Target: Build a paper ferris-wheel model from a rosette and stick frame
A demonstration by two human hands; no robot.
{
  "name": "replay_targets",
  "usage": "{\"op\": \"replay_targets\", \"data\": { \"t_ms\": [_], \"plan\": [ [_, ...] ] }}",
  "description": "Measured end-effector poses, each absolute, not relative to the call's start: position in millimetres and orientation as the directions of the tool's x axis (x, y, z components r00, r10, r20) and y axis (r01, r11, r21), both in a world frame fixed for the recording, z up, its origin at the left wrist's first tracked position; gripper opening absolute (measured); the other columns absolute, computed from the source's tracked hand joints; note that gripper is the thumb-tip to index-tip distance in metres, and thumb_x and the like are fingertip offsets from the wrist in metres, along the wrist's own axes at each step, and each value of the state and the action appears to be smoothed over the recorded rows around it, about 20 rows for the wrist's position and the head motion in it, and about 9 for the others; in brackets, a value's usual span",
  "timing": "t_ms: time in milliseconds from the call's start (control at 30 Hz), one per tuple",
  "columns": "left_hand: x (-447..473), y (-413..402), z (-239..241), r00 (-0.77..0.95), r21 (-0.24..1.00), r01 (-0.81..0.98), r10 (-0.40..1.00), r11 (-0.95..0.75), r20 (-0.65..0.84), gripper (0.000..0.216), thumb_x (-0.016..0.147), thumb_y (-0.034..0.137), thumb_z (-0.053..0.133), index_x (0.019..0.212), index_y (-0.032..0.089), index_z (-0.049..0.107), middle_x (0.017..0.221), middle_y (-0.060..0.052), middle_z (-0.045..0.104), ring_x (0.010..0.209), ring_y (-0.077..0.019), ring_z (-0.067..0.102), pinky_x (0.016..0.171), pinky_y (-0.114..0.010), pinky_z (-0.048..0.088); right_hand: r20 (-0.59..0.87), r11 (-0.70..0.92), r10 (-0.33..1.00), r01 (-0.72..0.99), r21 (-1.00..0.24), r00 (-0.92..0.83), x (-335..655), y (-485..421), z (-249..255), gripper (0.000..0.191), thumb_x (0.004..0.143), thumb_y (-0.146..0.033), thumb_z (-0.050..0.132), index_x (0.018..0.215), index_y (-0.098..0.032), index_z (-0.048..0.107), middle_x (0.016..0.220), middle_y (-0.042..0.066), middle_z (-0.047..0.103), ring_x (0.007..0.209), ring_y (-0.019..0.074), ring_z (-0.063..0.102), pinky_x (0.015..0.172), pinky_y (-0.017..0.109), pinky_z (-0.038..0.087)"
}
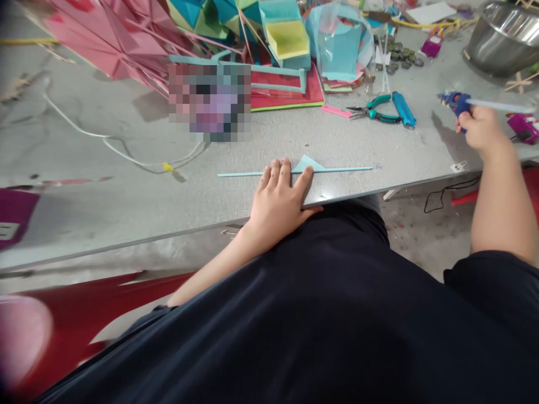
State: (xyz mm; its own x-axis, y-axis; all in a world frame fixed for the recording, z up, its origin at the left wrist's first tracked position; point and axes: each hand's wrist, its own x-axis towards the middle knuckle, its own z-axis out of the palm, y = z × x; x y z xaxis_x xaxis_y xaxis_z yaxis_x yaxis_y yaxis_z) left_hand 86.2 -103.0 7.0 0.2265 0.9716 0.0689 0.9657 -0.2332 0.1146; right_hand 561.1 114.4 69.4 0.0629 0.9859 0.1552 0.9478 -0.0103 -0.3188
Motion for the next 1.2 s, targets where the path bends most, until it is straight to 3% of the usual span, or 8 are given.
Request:
{"op": "replay_targets", "data": {
  "t_ms": [100, 167, 233, 367, 500, 700, 967, 1200],
  "plan": [
    [86, -103, 8, 0.237, 0.108, 0.964, 0.969, -0.244, 0.072, 0.098, 0.104, 0.049, 0.09, 0.185, 0.014, 0.048, 0.189, -0.038, 0.039, 0.18, -0.0599, 0.036, 0.146, -0.077, 0.033, 0.102, 0.128, 0.992, 0.619, -0.775, -0.076, 524, 101, 81, 0.037, 0.114, -0.043, 0.06, 0.12, -0.018, 0.086, 0.102, 0.019, 0.078, 0.081, 0.0206, 0.068, 0.087, 0.049, 0.059],
    [85, -103, 8, 0.237, 0.106, 0.964, 0.969, -0.243, 0.063, 0.098, 0.104, 0.049, 0.089, 0.185, 0.013, 0.047, 0.19, -0.039, 0.038, 0.18, -0.0606, 0.035, 0.146, -0.077, 0.032, 0.109, 0.212, 0.959, 0.404, -0.89, -0.263, 490, 90, 84, 0.046, 0.094, -0.07, 0.084, 0.101, -0.024, 0.084, 0.079, 0.006, 0.062, 0.071, 0.0195, 0.058, 0.081, 0.049, 0.058],
    [84, -103, 7, 0.236, 0.102, 0.965, 0.97, -0.24, 0.051, 0.098, 0.105, 0.05, 0.088, 0.185, 0.012, 0.047, 0.19, -0.041, 0.036, 0.181, -0.061, 0.033, 0.147, -0.076, 0.031, 0.097, 0.236, 0.907, 0.305, -0.923, -0.409, 452, 79, 83, 0.069, 0.072, -0.091, 0.097, 0.092, -0.027, 0.08, 0.073, 0.0, 0.053, 0.067, 0.0176, 0.051, 0.073, 0.045, 0.054],
    [84, -102, 7, 0.244, 0.115, 0.962, 0.968, -0.248, 0.053, 0.097, 0.105, 0.052, 0.087, 0.187, 0.019, 0.045, 0.193, -0.036, 0.034, 0.182, -0.0589, 0.031, 0.147, -0.076, 0.031, 0.023, 0.263, 0.8, 0.317, -0.911, -0.599, 385, 67, 75, 0.077, 0.076, -0.101, 0.09, 0.09, -0.027, 0.074, 0.068, -0.005, 0.048, 0.061, 0.0132, 0.043, 0.065, 0.038, 0.05],
    [85, -102, 9, 0.254, 0.121, 0.959, 0.967, -0.256, 0.034, 0.097, 0.104, 0.05, 0.09, 0.186, 0.021, 0.047, 0.193, -0.035, 0.034, 0.182, -0.0599, 0.031, 0.147, -0.076, 0.03, 0.0, 0.347, 0.72, 0.36, -0.866, -0.694, 348, 67, 68, 0.08, 0.085, -0.105, 0.077, 0.092, -0.026, 0.073, 0.077, 0.0, 0.064, 0.063, 0.0128, 0.051, 0.064, 0.036, 0.05],
    [85, -102, 10, 0.265, 0.149, 0.951, 0.962, -0.272, 0.064, 0.095, 0.103, 0.046, 0.091, 0.186, 0.027, 0.047, 0.194, -0.033, 0.034, 0.181, -0.0613, 0.031, 0.145, -0.079, 0.03, 0.041, 0.534, 0.661, 0.431, -0.727, -0.75, 326, 76, 57, 0.083, 0.09, -0.108, 0.067, 0.082, -0.026, 0.071, 0.083, 0.007, 0.076, 0.08, 0.0218, 0.07, 0.082, 0.039, 0.056],
    [84, -102, 8, 0.269, 0.192, 0.941, 0.96, -0.28, 0.084, 0.098, 0.1, 0.045, 0.095, 0.185, 0.027, 0.048, 0.194, -0.031, 0.036, 0.182, -0.0607, 0.032, 0.145, -0.081, 0.028, 0.041, 0.552, 0.712, 0.523, -0.65, -0.701, 318, 73, 46, 0.071, 0.103, -0.093, 0.066, 0.073, -0.028, 0.064, 0.068, 0.003, 0.067, 0.071, 0.0227, 0.06, 0.074, 0.04, 0.052],
    [82, -101, 0, 0.28, 0.187, 0.936, 0.953, -0.297, 0.113, 0.1, 0.1, 0.047, 0.095, 0.185, 0.028, 0.046, 0.194, -0.033, 0.034, 0.181, -0.0623, 0.031, 0.145, -0.082, 0.028, 0.005, 0.589, 0.649, 0.498, -0.636, -0.761, 317, 72, 48, 0.067, 0.109, -0.084, 0.065, 0.077, -0.026, 0.06, 0.066, -0.001, 0.06, 0.066, 0.0182, 0.051, 0.069, 0.037, 0.041]
  ]
}}
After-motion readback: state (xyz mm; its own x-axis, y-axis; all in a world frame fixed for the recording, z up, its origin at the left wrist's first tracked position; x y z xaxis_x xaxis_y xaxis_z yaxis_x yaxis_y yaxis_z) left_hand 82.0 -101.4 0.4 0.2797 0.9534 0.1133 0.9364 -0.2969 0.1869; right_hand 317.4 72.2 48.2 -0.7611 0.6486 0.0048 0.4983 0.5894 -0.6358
